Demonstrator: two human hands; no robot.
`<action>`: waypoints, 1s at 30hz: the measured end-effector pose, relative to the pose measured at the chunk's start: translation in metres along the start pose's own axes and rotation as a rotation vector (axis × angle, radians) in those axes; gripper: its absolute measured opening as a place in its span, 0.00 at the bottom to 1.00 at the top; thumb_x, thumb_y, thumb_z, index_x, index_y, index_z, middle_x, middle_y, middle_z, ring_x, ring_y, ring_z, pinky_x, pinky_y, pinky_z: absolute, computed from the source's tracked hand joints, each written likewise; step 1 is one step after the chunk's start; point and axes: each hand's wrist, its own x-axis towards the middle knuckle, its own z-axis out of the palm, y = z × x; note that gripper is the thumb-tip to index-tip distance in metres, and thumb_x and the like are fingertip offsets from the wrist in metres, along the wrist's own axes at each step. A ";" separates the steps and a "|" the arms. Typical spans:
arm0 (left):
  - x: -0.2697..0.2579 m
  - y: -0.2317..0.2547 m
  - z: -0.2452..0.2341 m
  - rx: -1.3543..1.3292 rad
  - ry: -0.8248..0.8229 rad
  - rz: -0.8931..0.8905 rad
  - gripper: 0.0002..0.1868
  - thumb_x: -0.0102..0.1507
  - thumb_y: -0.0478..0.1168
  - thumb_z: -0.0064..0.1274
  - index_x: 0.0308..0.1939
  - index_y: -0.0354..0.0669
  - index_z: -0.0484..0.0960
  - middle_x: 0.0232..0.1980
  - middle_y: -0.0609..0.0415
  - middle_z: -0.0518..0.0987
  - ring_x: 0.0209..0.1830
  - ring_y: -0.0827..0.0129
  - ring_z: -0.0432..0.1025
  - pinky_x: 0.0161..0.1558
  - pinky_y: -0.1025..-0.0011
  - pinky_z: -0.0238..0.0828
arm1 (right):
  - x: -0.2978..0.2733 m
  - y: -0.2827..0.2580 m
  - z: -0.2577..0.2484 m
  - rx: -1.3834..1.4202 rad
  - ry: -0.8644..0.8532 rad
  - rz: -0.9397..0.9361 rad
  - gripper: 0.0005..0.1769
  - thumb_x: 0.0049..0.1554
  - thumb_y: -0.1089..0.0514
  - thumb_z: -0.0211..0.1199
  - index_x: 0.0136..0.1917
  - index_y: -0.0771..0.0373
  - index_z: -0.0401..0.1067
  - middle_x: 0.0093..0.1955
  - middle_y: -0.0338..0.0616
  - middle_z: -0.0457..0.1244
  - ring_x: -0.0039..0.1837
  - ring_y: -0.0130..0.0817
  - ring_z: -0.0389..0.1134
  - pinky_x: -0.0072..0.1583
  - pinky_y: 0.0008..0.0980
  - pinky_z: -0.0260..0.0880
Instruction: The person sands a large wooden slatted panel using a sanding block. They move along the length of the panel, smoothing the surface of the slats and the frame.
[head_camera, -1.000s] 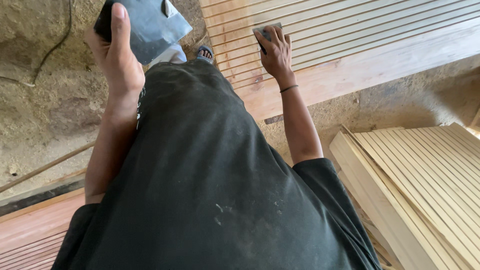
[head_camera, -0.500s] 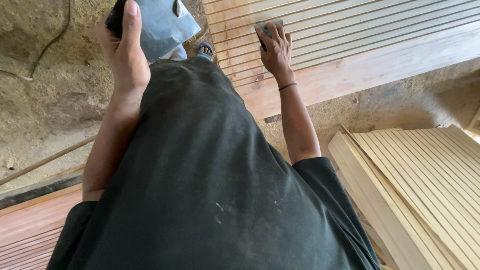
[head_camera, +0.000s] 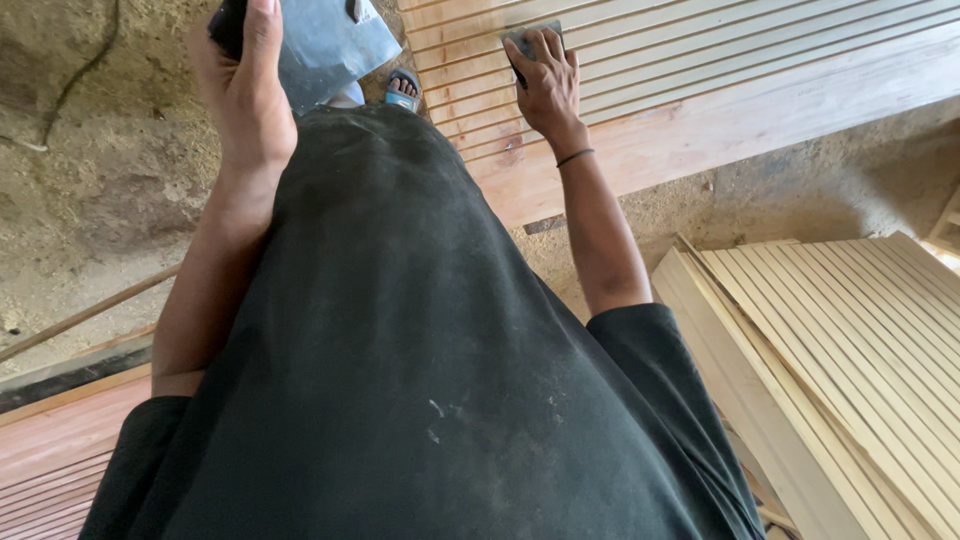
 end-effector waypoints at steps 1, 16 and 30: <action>0.002 -0.002 -0.002 -0.004 -0.016 0.029 0.24 0.82 0.43 0.45 0.31 0.42 0.63 0.28 0.64 0.58 0.26 0.79 0.48 0.33 0.72 0.42 | 0.002 0.003 -0.002 -0.011 0.001 -0.033 0.28 0.53 0.62 0.70 0.67 0.54 0.76 0.67 0.45 0.62 0.70 0.46 0.59 0.61 0.48 0.61; -0.014 -0.014 -0.024 -0.096 0.074 -0.002 0.22 0.83 0.42 0.49 0.34 0.39 0.67 0.31 0.63 0.61 0.30 0.80 0.52 0.36 0.73 0.46 | 0.018 0.018 -0.033 0.049 -0.137 -0.093 0.20 0.56 0.65 0.67 0.60 0.50 0.82 0.57 0.40 0.65 0.63 0.42 0.64 0.57 0.47 0.63; -0.004 -0.016 -0.010 -0.143 0.043 -0.015 0.16 0.82 0.39 0.48 0.39 0.39 0.68 0.32 0.65 0.61 0.31 0.81 0.53 0.37 0.74 0.48 | 0.017 -0.044 0.026 -0.007 0.070 0.465 0.15 0.57 0.60 0.60 0.57 0.53 0.80 0.51 0.40 0.65 0.56 0.44 0.66 0.52 0.49 0.67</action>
